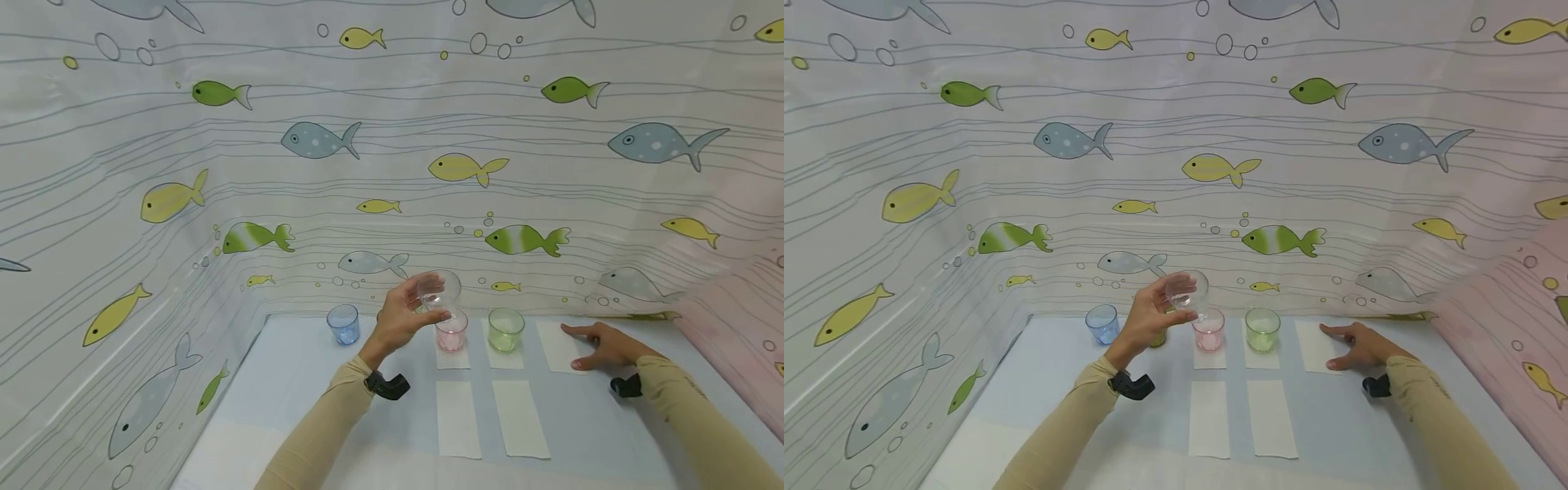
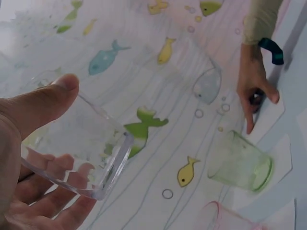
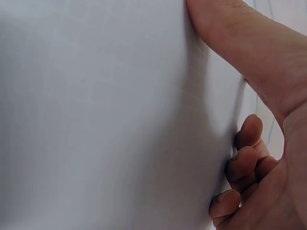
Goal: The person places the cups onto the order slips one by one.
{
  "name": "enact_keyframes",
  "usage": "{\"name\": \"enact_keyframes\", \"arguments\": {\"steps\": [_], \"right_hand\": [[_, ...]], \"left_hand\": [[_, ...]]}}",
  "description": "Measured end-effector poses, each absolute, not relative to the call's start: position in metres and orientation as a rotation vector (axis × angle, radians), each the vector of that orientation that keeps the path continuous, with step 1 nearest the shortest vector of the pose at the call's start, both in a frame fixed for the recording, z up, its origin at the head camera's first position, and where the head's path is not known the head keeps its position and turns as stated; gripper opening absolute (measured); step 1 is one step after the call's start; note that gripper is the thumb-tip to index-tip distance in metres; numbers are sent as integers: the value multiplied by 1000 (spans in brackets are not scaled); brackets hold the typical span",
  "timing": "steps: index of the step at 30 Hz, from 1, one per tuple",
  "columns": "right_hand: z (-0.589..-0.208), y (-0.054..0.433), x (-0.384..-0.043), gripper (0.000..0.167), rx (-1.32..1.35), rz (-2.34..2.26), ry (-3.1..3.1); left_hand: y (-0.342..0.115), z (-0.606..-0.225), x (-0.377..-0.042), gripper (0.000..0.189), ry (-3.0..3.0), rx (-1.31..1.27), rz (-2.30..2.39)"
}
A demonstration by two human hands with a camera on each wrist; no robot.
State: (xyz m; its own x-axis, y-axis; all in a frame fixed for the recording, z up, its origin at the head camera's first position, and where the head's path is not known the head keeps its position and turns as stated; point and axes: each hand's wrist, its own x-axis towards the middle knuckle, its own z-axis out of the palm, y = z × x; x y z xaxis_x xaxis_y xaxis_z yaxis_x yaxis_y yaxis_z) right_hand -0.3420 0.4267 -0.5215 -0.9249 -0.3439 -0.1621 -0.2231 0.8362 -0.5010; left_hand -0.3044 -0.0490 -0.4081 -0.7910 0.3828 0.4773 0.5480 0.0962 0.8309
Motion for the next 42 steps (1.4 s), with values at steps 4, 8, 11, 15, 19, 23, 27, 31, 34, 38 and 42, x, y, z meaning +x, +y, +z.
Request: {"name": "enact_keyframes", "arguments": {"steps": [4, 8, 11, 15, 19, 23, 27, 31, 34, 38, 42], "right_hand": [[-521, 426, -342, 100, -435, -708, 2774], [-521, 427, -342, 99, -444, -705, 2776], [-521, 427, -341, 99, -458, -709, 2782], [-521, 428, -339, 99, -464, -705, 2791], [-521, 428, -340, 101, -416, -695, 2786], [-523, 427, -342, 102, -398, -685, 2780], [-523, 427, -343, 103, -395, -684, 2784], [-521, 427, -341, 103, -357, -692, 2789], [-520, 427, -340, 104, -290, -677, 2793], [-520, 428, -341, 105, -257, -682, 2795], [-524, 429, -342, 109, -239, -702, 2792]], "left_hand": [[-27, -410, -309, 67, -2270, -993, -1797], [-2, -415, -310, 66, -2276, -1061, -1846], [17, -418, -310, 66, -2274, -1112, -1880], [40, -423, -311, 65, -2290, -1149, -1883], [60, -429, -312, 66, -2313, -1157, -1876], [77, -433, -312, 70, -2349, -1133, -1896], [94, -437, -311, 69, -2382, -1104, -1931], [114, -444, -313, 68, -2368, -1075, -1977], [128, -453, -314, 69, -2363, -1026, -1995], [143, -465, -315, 70, -2404, -959, -1926], [155, -477, -314, 69, -2464, -900, -1825]]}}
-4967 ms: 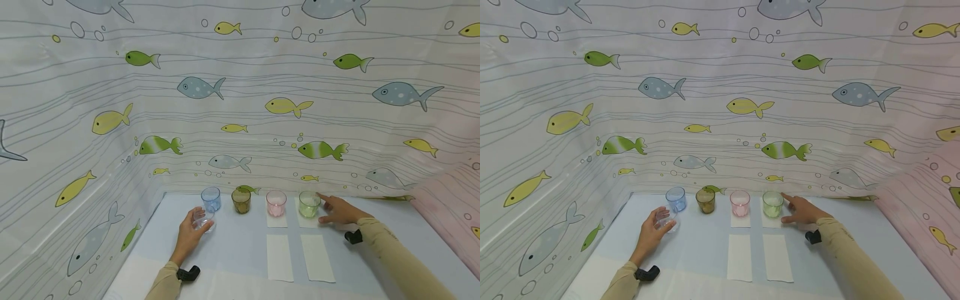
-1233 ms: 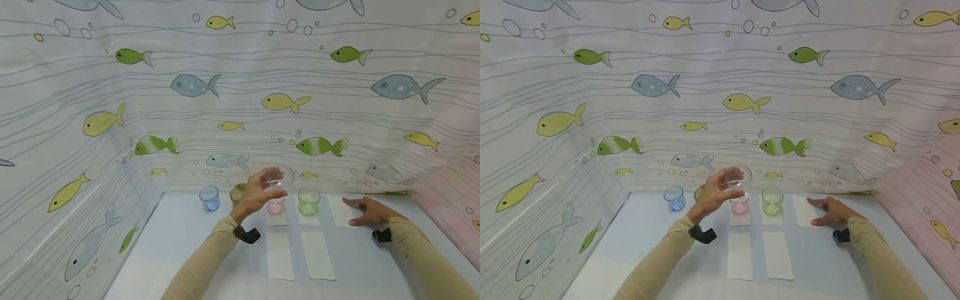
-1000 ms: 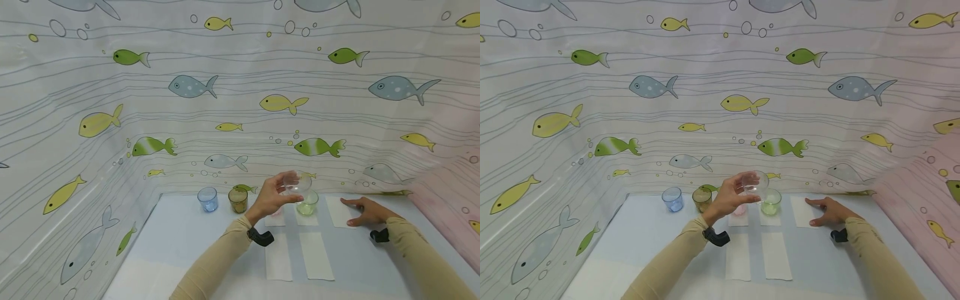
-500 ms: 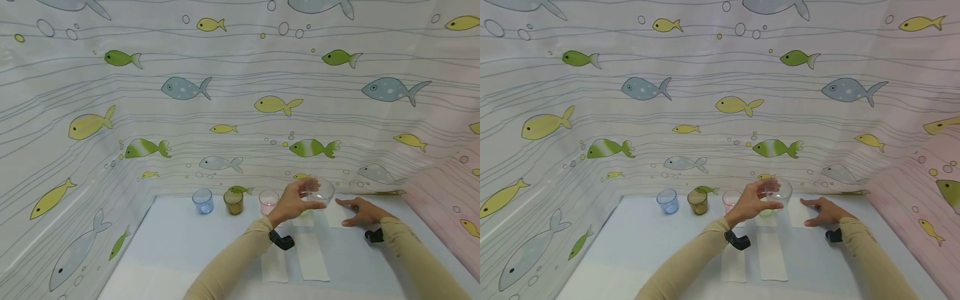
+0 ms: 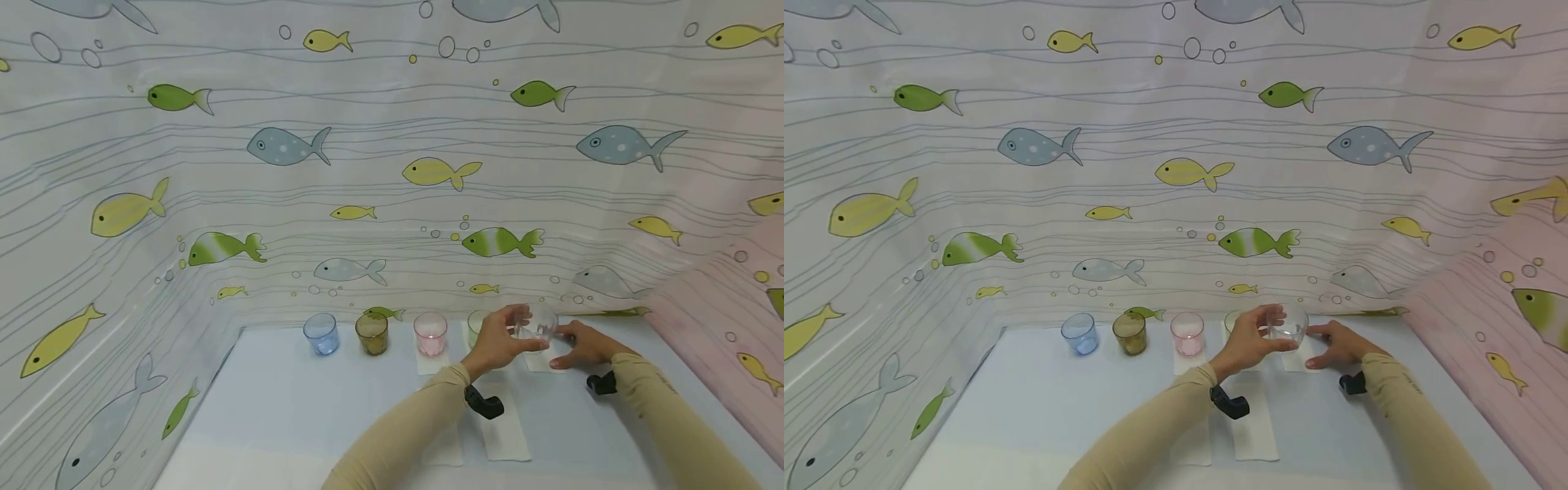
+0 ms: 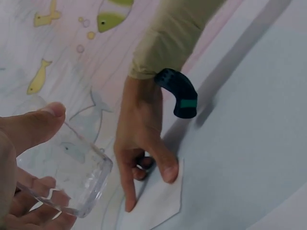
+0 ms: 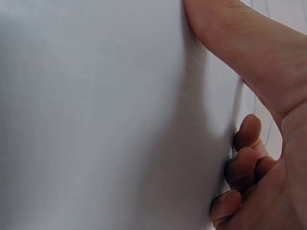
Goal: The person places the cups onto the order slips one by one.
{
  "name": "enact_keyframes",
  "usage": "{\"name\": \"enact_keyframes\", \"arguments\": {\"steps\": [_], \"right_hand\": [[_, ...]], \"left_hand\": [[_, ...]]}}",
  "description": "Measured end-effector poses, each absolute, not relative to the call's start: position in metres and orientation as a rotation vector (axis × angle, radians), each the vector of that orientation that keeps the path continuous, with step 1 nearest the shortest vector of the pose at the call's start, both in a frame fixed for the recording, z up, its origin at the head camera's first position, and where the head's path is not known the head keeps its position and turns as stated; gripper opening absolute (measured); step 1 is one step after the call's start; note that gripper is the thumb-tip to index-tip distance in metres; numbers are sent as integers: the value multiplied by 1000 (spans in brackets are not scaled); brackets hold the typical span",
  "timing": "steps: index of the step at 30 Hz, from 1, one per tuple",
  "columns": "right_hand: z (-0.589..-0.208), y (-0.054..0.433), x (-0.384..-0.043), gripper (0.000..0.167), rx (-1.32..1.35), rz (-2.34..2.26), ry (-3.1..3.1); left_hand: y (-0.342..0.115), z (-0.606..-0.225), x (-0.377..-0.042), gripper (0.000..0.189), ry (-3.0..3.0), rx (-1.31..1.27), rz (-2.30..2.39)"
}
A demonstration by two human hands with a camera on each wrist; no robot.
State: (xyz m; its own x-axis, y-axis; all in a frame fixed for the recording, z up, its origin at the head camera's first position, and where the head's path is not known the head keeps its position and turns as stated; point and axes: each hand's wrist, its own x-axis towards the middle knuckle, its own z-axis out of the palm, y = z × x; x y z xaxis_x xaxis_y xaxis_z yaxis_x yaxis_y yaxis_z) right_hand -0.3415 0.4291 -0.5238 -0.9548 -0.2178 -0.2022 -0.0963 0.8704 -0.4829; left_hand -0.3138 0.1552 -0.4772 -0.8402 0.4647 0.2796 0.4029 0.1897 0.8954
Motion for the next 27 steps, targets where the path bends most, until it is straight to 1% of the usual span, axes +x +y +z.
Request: {"name": "enact_keyframes", "arguments": {"steps": [4, 8, 20, 24, 27], "right_hand": [[-528, 429, -342, 111, -194, -708, 2799], [-528, 428, -341, 106, -205, -725, 2822], [-526, 427, -340, 100, -395, -755, 2835], [-526, 427, -339, 102, -369, -747, 2827], [-526, 426, -339, 98, -415, -763, 2841]], "left_hand": [[166, -490, -310, 70, 2456, 806, 1698], [176, -500, -307, 69, 2476, 731, 1660], [198, -526, -319, 69, 2502, 577, 1725], [203, -535, -324, 69, 2543, 591, 1693], [207, -539, -326, 69, 2554, 623, 1684]]}}
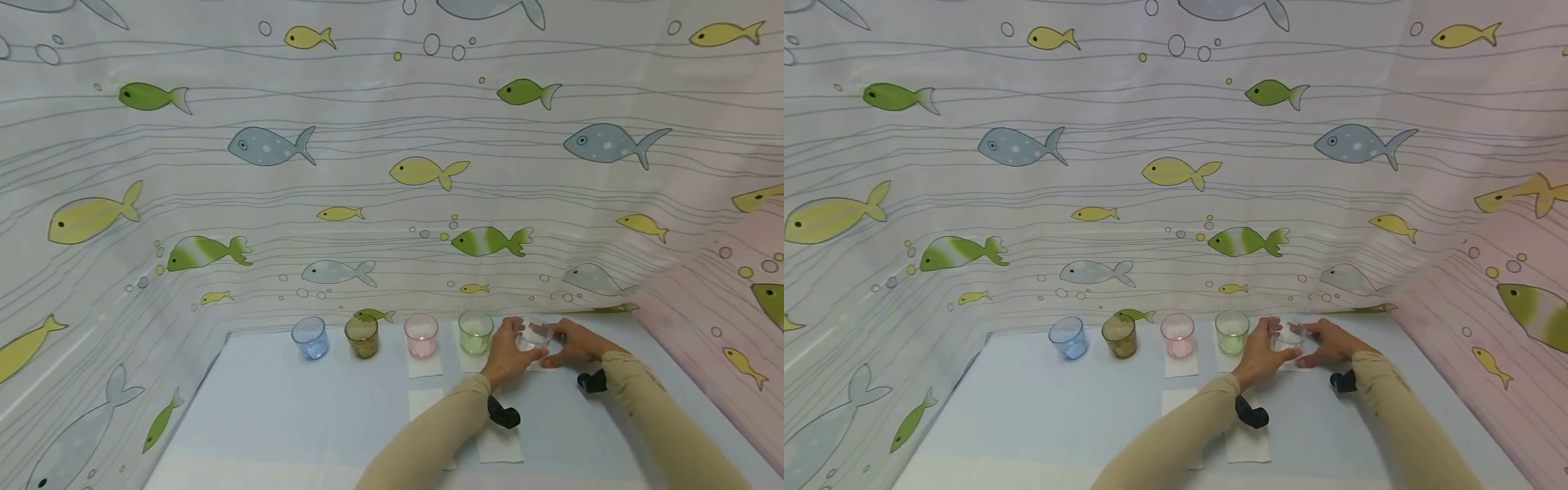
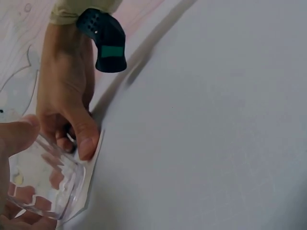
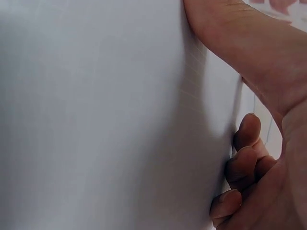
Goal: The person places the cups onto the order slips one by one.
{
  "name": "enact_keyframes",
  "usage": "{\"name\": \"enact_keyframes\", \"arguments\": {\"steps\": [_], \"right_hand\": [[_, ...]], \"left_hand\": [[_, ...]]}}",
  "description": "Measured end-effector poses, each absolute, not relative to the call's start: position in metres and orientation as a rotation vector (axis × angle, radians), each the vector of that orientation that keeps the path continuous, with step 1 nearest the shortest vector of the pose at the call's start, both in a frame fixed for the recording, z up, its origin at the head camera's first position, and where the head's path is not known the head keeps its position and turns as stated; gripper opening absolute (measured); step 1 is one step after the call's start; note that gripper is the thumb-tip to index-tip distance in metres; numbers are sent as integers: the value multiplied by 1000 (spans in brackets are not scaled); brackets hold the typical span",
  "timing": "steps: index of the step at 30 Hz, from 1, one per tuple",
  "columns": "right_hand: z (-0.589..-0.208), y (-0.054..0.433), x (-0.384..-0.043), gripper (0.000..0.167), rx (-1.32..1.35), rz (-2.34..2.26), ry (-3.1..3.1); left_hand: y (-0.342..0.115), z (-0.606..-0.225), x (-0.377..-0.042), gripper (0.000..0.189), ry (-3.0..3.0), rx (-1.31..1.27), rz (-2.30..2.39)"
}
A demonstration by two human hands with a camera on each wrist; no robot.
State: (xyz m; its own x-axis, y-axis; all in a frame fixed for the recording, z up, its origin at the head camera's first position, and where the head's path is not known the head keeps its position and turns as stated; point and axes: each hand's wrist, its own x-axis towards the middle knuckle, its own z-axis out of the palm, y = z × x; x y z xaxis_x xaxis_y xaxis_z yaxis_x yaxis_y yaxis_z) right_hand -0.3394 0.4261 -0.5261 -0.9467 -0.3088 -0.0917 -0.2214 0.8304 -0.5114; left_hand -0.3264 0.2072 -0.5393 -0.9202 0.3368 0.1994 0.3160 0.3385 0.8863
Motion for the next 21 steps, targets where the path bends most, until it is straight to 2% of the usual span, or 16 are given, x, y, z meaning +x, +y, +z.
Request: {"name": "enact_keyframes", "arguments": {"steps": [4, 11, 18, 21], "right_hand": [[-527, 426, -338, 95, -444, -791, 2856], [-530, 427, -336, 101, -323, -801, 2840], [-529, 426, -339, 93, -493, -801, 2832], [-528, 426, -340, 92, -487, -803, 2826]], "left_hand": [[211, -541, -329, 69, 2557, 661, 1678], [213, -543, -332, 71, 2540, 692, 1678], [217, -547, -340, 73, 2558, 720, 1657], [219, -547, -342, 75, 2576, 741, 1654]]}}
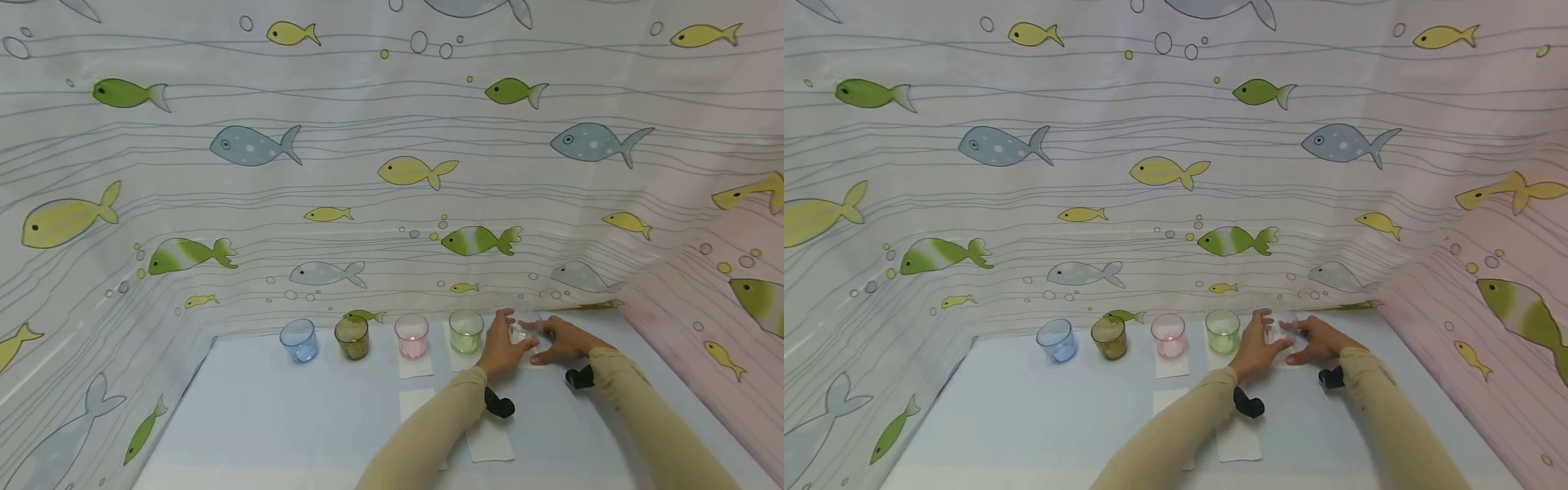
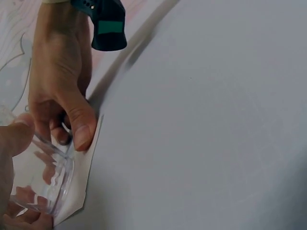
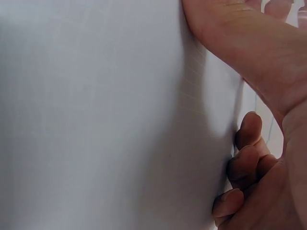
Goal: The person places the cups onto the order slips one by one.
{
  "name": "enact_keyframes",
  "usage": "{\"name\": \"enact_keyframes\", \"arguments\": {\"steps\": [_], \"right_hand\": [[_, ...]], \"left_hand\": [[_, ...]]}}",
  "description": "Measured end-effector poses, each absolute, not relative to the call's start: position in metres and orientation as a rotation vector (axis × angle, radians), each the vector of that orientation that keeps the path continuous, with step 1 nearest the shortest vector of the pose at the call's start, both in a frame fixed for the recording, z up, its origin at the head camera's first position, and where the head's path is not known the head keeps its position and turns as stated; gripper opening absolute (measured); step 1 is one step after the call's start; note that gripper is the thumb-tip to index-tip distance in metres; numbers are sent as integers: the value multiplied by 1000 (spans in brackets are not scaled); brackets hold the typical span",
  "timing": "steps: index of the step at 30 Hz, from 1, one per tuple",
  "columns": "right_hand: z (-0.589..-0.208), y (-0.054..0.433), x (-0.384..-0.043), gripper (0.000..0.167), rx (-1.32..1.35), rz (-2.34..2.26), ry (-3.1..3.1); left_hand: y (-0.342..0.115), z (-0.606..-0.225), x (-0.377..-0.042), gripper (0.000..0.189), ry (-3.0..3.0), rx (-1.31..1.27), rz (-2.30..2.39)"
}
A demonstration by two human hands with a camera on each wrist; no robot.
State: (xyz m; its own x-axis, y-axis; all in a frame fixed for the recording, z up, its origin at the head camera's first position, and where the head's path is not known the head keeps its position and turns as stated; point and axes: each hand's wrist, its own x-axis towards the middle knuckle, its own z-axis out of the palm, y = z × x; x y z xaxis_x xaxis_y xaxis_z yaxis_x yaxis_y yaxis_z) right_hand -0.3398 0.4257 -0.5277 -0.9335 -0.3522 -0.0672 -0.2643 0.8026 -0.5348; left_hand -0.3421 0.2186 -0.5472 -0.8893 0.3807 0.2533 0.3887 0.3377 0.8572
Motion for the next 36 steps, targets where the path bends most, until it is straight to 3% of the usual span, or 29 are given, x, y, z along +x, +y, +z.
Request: {"name": "enact_keyframes", "arguments": {"steps": [6, 15, 27, 36], "right_hand": [[-526, 424, -340, 92, -491, -808, 2826], [-524, 422, -343, 92, -484, -841, 2797], [-528, 425, -342, 95, -491, -782, 2825], [-529, 428, -340, 101, -388, -688, 2850]], "left_hand": [[219, -544, -340, 79, -2599, -710, -1626], [218, -528, -329, 107, -2538, -736, -1578], [175, -481, -293, 94, -2206, -1053, -1362], [101, -490, -273, 83, -2017, -1157, -1294]]}}
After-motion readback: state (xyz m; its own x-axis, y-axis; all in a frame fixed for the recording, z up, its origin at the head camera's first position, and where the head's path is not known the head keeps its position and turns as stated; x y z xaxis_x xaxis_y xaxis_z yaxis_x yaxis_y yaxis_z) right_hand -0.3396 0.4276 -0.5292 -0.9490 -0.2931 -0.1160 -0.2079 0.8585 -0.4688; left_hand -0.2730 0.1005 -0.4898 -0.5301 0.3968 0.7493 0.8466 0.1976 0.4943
